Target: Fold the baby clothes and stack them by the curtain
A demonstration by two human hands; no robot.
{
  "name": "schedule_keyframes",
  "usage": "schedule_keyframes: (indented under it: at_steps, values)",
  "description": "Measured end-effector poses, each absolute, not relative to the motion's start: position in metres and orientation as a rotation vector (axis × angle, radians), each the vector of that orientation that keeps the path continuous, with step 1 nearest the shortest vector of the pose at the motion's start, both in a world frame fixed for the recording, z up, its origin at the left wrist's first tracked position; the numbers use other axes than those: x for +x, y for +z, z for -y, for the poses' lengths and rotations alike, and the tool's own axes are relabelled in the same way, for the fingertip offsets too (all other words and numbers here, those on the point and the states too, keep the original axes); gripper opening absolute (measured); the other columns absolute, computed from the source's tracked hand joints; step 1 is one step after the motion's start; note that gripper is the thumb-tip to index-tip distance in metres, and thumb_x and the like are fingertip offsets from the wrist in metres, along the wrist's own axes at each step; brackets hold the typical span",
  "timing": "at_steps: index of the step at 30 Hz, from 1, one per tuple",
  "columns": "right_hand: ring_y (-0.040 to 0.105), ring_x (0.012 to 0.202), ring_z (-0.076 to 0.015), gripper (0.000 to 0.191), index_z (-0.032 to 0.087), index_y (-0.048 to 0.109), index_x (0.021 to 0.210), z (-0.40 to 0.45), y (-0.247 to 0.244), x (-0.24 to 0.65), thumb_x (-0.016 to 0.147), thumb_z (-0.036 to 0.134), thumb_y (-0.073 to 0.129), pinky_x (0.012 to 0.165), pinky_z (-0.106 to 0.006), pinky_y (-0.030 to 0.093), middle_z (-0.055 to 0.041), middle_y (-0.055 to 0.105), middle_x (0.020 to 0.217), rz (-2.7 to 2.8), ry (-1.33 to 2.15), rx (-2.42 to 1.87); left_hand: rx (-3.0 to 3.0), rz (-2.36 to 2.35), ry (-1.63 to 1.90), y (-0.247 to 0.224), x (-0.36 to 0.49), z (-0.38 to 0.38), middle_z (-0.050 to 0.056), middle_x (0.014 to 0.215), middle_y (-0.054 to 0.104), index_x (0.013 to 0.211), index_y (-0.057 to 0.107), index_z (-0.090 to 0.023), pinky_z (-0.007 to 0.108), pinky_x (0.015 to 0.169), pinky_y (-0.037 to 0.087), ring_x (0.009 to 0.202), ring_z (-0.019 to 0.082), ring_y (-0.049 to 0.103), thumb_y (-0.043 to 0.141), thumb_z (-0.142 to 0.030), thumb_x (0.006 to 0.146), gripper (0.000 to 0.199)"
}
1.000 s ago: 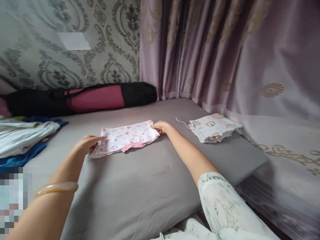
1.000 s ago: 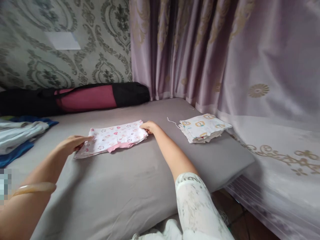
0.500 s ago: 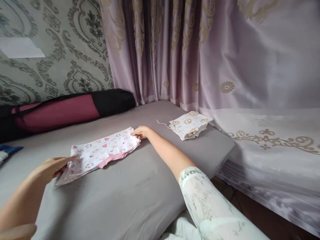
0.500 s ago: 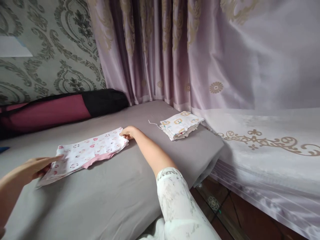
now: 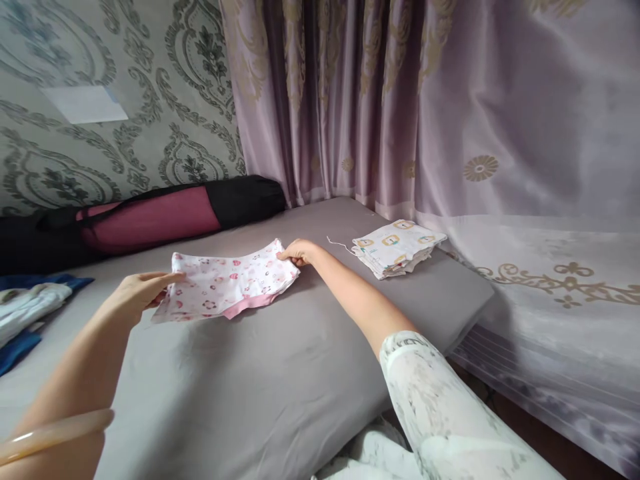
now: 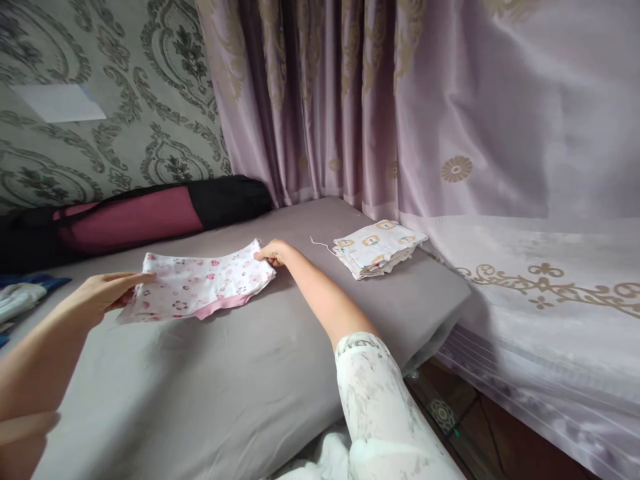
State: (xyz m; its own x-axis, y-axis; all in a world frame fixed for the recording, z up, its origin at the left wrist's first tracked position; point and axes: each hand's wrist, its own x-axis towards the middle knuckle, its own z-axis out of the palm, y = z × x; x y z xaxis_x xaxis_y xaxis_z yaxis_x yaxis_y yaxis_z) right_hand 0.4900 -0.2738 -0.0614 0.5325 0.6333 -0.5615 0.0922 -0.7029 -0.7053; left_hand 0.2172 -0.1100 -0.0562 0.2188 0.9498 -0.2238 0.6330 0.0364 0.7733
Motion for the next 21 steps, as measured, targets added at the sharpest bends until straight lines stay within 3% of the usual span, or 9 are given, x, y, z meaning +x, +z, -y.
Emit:
schedule_keyframes:
  at_steps: [7,12,17,21]
  values:
    - [0.03,0.036,-0.0023,0.026,0.014,0.058,0.065,0.304,-0.028,0.53,0.078,0.022,0.078,0.037,-0.016,0.023,0.0103,0.038,0.041,0.763,0.71,-2.393,1.705,-1.225,0.552,-0.034,0.257,0.14,-0.007,0.047,0.044,0.085,0.072,-0.017,0.021,0.053,0.029,0.052,0.008,0.035,0.081,-0.04,0.055,0.039]
    - [0.046,0.038,-0.0052,0.021,0.01,0.063,0.065,0.332,0.002,0.57,0.084,0.016,0.071,0.038,-0.016,0.032,0.0016,0.057,0.048,0.652,0.655,-2.457,1.712,-0.948,0.6,-0.019,0.303,0.193,-0.008,0.047,0.039,0.077,0.068,-0.014,0.02,0.047,0.02,0.047,0.006,0.03,0.076,-0.042,0.057,0.035]
    - [0.057,0.041,-0.0062,0.01,0.003,0.064,0.091,0.369,0.03,0.605,0.092,0.013,0.061,0.041,-0.012,0.041,-0.0036,0.066,0.059,0.342,0.595,-2.328,1.6,-0.744,0.63,-0.016,0.355,0.238,-0.007,0.048,0.041,0.068,0.062,-0.014,0.019,0.042,0.019,0.042,0.004,0.031,0.073,-0.036,0.059,0.027]
    - [0.064,0.047,-0.0115,0.017,0.0,0.058,0.103,0.401,0.042,0.63,0.094,0.014,0.058,0.043,-0.016,0.049,-0.0081,0.068,0.065,0.15,0.465,-2.166,1.484,-0.642,0.604,-0.028,0.401,0.264,-0.004,0.052,0.048,0.067,0.06,-0.015,0.019,0.039,0.02,0.038,0.004,0.034,0.075,-0.037,0.059,0.028]
